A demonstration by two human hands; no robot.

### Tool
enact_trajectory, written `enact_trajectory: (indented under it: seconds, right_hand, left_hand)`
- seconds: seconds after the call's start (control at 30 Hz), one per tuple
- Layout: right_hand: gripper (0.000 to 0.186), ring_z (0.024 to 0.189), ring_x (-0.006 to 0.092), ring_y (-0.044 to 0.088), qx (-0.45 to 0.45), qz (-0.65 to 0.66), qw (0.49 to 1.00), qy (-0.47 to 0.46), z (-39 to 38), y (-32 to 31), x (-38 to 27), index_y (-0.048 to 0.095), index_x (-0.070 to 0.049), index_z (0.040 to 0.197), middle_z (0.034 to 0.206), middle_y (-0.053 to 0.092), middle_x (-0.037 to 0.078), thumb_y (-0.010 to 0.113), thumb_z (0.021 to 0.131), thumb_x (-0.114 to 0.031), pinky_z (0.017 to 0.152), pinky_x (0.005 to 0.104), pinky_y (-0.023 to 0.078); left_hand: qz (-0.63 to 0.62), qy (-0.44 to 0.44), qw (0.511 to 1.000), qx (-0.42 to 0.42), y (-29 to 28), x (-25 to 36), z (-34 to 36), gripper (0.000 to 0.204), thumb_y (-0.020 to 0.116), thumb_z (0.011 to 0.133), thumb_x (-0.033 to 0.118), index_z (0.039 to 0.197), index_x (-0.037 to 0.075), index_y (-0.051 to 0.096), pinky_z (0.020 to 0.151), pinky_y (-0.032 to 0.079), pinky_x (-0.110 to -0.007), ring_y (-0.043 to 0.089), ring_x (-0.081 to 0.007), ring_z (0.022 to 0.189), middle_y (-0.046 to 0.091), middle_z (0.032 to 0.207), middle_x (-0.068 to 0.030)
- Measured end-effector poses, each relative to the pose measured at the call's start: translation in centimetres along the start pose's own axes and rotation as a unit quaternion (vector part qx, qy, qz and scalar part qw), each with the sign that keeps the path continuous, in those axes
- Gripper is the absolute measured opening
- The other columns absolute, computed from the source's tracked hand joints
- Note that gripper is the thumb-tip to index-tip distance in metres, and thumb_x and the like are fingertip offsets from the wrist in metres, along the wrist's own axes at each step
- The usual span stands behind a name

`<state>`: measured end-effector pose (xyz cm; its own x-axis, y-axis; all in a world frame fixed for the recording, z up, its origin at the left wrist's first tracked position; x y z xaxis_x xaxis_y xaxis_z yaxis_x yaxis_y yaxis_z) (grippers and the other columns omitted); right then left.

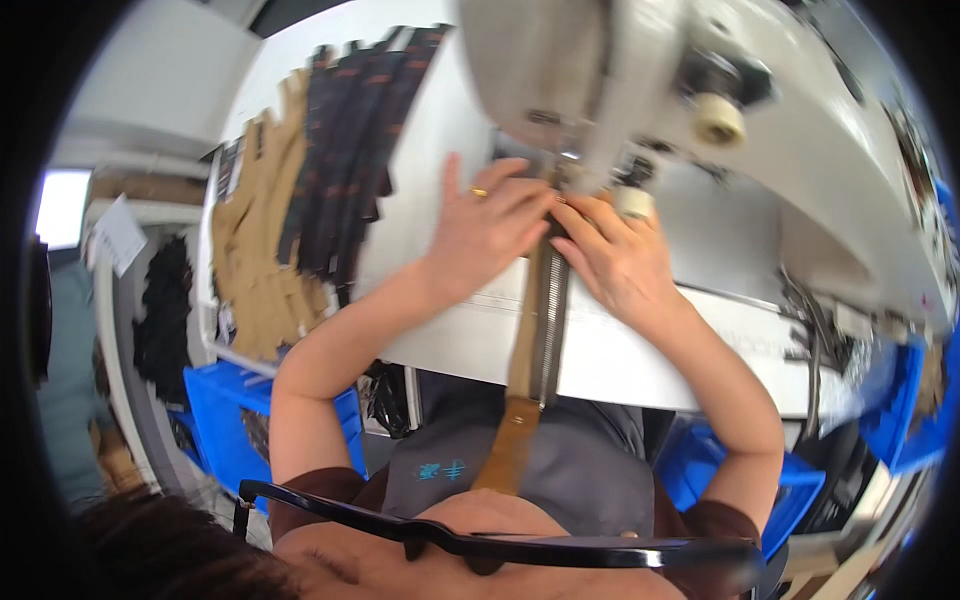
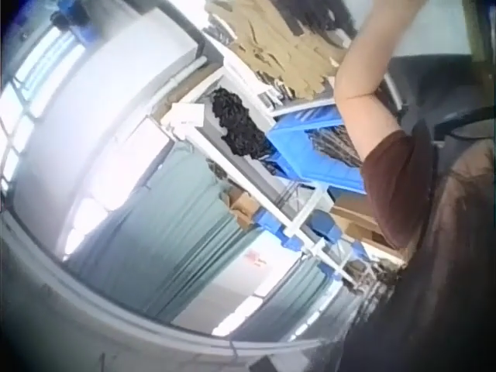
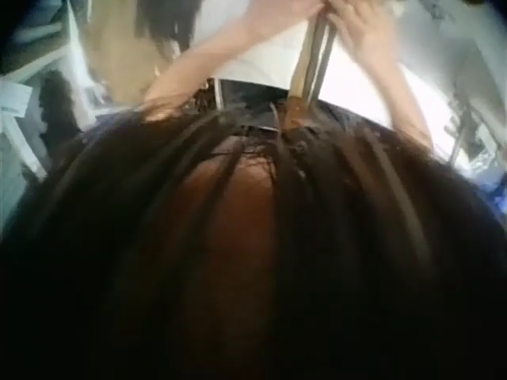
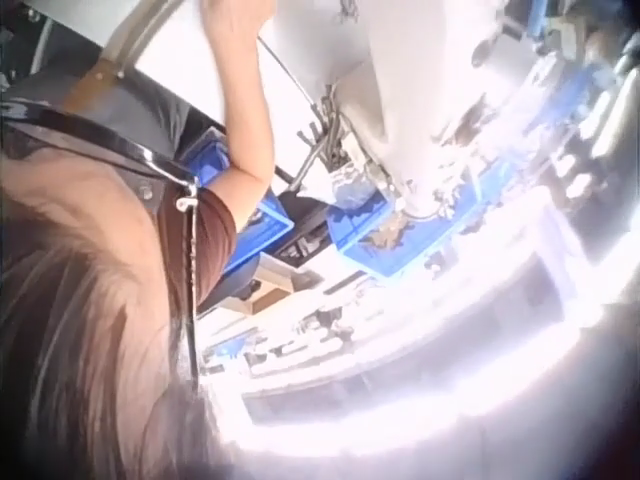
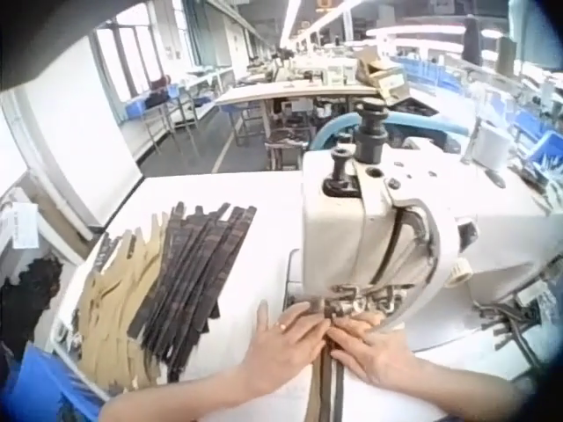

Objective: The recorder is sewing fabric strips using an industrial sewing machine.

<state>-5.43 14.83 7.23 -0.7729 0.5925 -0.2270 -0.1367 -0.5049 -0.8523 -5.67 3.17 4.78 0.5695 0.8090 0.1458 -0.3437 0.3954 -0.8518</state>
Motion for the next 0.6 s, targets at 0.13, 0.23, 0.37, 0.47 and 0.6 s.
enact_trajectory:
  seconds: [0.13,0.23,0.37,0.47,0.6]
  right_hand:
    - [0.035,0.105,0.0294,0.057,-0.008,0.005,1.000,0.005,-0.2,1.1,-0.2,0.066,-0.005,0.114,0.116,0.062,0.010,0.068,0.080,-0.009,0.089,0.0400,0.044]
    - [0.033,0.102,0.0278,0.058,0.015,-0.051,0.998,-0.021,-0.3,0.2,-0.8,0.068,-0.006,0.111,0.115,0.062,0.008,0.071,0.079,-0.013,0.083,0.0378,0.046]
    - [0.032,0.103,0.0297,0.057,0.007,-0.039,0.999,-0.025,-0.2,0.5,-1.3,0.067,-0.002,0.111,0.114,0.062,0.010,0.069,0.080,-0.011,0.089,0.0404,0.044]
    - [0.030,0.103,0.0304,0.057,0.012,-0.039,0.999,-0.027,-0.7,0.9,-0.3,0.067,-0.002,0.110,0.114,0.062,0.011,0.069,0.081,-0.010,0.089,0.0410,0.043]
    - [0.030,0.103,0.0305,0.057,0.015,-0.053,0.998,-0.022,-0.5,0.4,-0.6,0.067,-0.002,0.109,0.114,0.062,0.010,0.069,0.080,-0.009,0.090,0.0411,0.043]
  left_hand:
    - [0.015,0.016,1.000,0.017,0.5,0.2,-0.1,0.030,0.073,0.074,0.026,0.101,0.015,0.066,0.100,0.022,-0.067,0.048,-0.0192,0.118,0.056,0.104,0.0033]
    - [0.008,0.027,0.999,0.023,0.2,0.6,0.1,0.024,0.070,0.076,0.025,0.096,0.013,0.066,0.097,0.028,-0.068,0.049,-0.0192,0.116,0.056,0.102,0.0020]
    - [0.014,0.032,0.999,0.023,-0.3,0.5,-0.6,0.025,0.068,0.078,0.023,0.100,0.010,0.065,0.097,0.030,-0.068,0.047,-0.0218,0.119,0.057,0.106,-0.0006]
    - [0.012,0.042,0.999,0.031,-3.7,2.1,-1.1,0.039,0.068,0.078,0.022,0.114,0.007,0.061,0.096,0.031,-0.068,0.041,-0.0275,0.128,0.056,0.120,-0.0083]
    - [0.002,-0.043,0.995,0.086,-16.4,-4.4,-5.2,0.042,0.075,0.074,0.021,0.113,0.011,0.063,0.097,0.037,-0.054,0.052,-0.0292,0.116,0.062,0.110,-0.0118]
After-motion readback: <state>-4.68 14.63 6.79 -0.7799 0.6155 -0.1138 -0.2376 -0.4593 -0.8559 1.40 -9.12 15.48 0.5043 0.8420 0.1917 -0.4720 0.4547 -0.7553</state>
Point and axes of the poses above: each hand's wrist, its own z-axis towards the middle knuckle, its own y-axis out of the palm, x = y × z, the point moved 8 cm from there along z, towards the middle knuckle
